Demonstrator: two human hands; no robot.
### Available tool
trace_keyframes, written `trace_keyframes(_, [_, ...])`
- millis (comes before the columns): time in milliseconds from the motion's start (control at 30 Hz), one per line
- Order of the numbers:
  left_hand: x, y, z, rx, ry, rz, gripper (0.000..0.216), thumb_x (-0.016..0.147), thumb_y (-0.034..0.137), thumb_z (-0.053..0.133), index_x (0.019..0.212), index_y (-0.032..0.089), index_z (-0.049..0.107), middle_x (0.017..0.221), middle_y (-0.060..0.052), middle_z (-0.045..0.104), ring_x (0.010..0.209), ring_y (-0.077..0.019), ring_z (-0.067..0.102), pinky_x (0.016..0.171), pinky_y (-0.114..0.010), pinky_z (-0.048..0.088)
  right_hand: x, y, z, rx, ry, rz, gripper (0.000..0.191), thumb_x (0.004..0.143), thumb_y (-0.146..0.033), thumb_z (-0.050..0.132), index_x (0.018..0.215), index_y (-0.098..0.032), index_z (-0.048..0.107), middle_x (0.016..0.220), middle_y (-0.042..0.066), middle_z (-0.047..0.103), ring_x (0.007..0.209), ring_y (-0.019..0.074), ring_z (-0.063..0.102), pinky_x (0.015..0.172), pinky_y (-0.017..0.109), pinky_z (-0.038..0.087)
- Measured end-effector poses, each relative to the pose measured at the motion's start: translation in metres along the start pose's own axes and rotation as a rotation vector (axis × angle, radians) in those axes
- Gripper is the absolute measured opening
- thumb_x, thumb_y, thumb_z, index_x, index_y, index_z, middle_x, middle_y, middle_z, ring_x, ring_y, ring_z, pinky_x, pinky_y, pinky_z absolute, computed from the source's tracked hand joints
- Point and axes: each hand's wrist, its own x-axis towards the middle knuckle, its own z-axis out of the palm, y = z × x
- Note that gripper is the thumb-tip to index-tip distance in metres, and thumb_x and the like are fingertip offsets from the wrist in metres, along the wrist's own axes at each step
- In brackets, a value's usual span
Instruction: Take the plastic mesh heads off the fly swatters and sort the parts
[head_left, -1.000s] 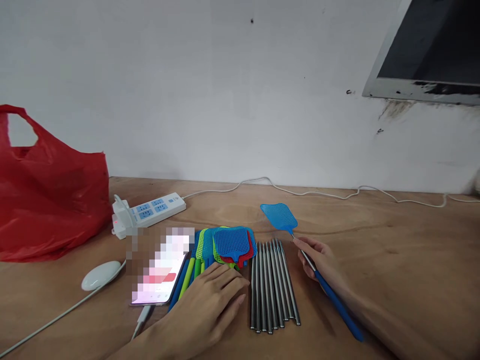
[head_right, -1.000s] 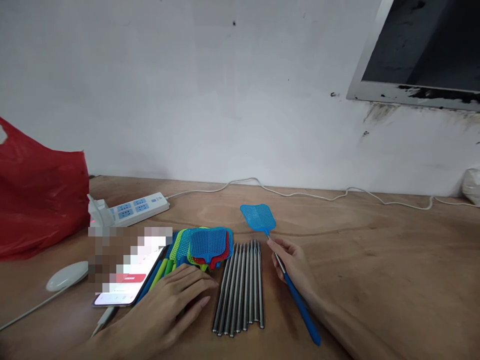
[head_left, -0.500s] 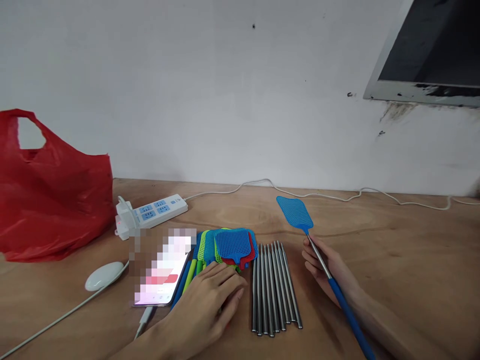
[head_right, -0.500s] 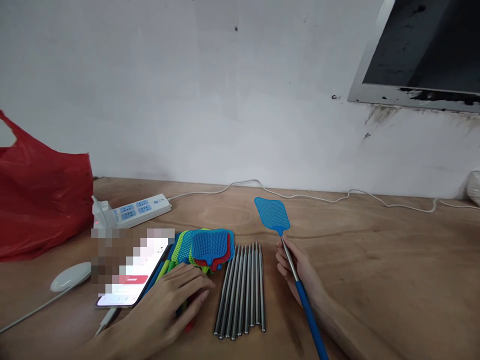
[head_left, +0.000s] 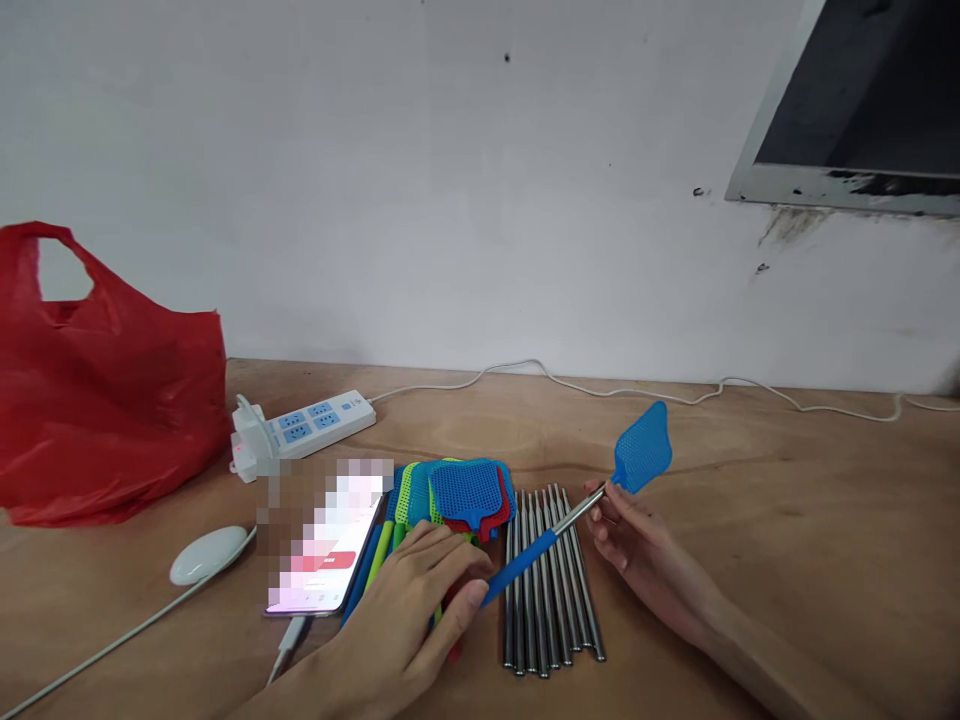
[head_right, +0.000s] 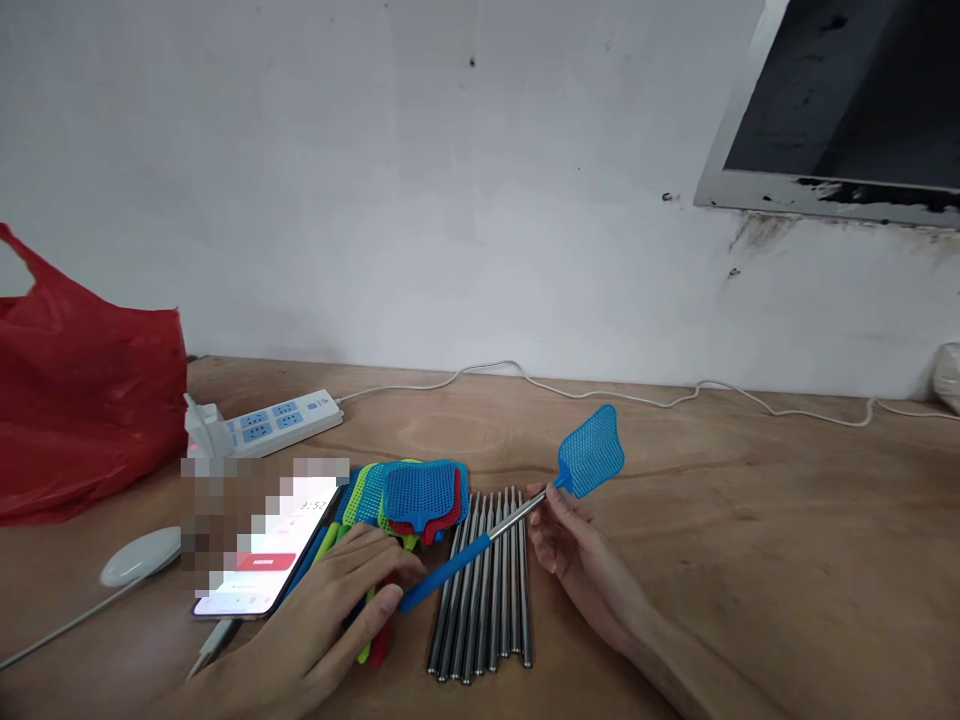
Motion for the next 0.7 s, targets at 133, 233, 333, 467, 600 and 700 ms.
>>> trace_keyframes(133, [0.0, 0.002, 0.006, 0.065, -0.065, -0.009, 0.017, 0.099, 0.029, 0.047, 0.089, 0.02, 0.057, 0.087, -0.004, 0.064, 0.085, -0.0238, 0.057, 0.086, -0.041, 0.044, -0.004, 0.002, 0.001, 0.037, -0.068, 0.09, 0.037, 0.067, -0.04, 0.09, 0.092, -0.015, 0.078, 0.072, -0.001, 0.064, 0.064, 0.0071, 0.057, 0.055, 0.014, 0.048])
trace_keyframes(233, [-0.001, 0.001, 0.01, 0.093, -0.075, -0.022, 0.018, 0.099, 0.025, 0.047, 0.084, 0.02, 0.054, 0.086, -0.003, 0.063, 0.086, -0.0231, 0.058, 0.087, -0.041, 0.043, -0.006, 0.004, 0.001, 0.039, -0.142, 0.122, 0.035, 0.073, -0.04, 0.085, 0.097, -0.016, 0.078, 0.074, 0.0, 0.065, 0.067, 0.0078, 0.058, 0.059, 0.015, 0.047])
trace_keyframes(333, [-0.002, 0.0, 0.011, 0.113, -0.068, -0.019, 0.018, 0.1, 0.024, 0.045, 0.086, 0.02, 0.054, 0.087, -0.003, 0.063, 0.084, -0.0231, 0.058, 0.086, -0.042, 0.044, -0.006, 0.004, 0.001, 0.032, -0.201, 0.117, 0.033, 0.08, -0.038, 0.081, 0.105, -0.017, 0.076, 0.079, 0.001, 0.066, 0.069, 0.0085, 0.058, 0.058, 0.017, 0.045])
trace_keyframes(467, [-0.003, -0.002, 0.011, 0.14, -0.059, -0.026, 0.019, 0.102, 0.025, 0.041, 0.089, 0.02, 0.055, 0.088, -0.004, 0.064, 0.084, -0.0239, 0.059, 0.085, -0.042, 0.045, -0.006, 0.004, -0.001, 0.042, -0.279, 0.152, 0.033, 0.081, -0.029, 0.08, 0.113, -0.022, 0.074, 0.088, 0.001, 0.068, 0.074, 0.0103, 0.06, 0.059, 0.019, 0.045])
trace_keyframes(600, [-0.005, -0.007, 0.015, 0.157, -0.057, -0.023, 0.021, 0.103, 0.027, 0.038, 0.094, 0.021, 0.057, 0.091, -0.004, 0.066, 0.086, -0.0245, 0.062, 0.085, -0.042, 0.048, -0.007, 0.004, -0.004, 0.077, -0.346, 0.217, 0.035, 0.085, -0.028, 0.076, 0.119, -0.025, 0.07, 0.095, 0.001, 0.069, 0.078, 0.0114, 0.062, 0.06, 0.02, 0.045])
trace_keyframes(700, [-0.006, -0.009, 0.019, 0.161, -0.006, -0.01, 0.021, 0.103, 0.027, 0.037, 0.099, 0.022, 0.057, 0.094, -0.004, 0.069, 0.087, -0.0241, 0.064, 0.081, -0.037, 0.05, -0.007, 0.003, -0.005, 0.126, -0.368, 0.264, 0.041, 0.086, -0.029, 0.075, 0.126, -0.025, 0.066, 0.1, 0.001, 0.069, 0.082, 0.0117, 0.062, 0.065, 0.022, 0.047])
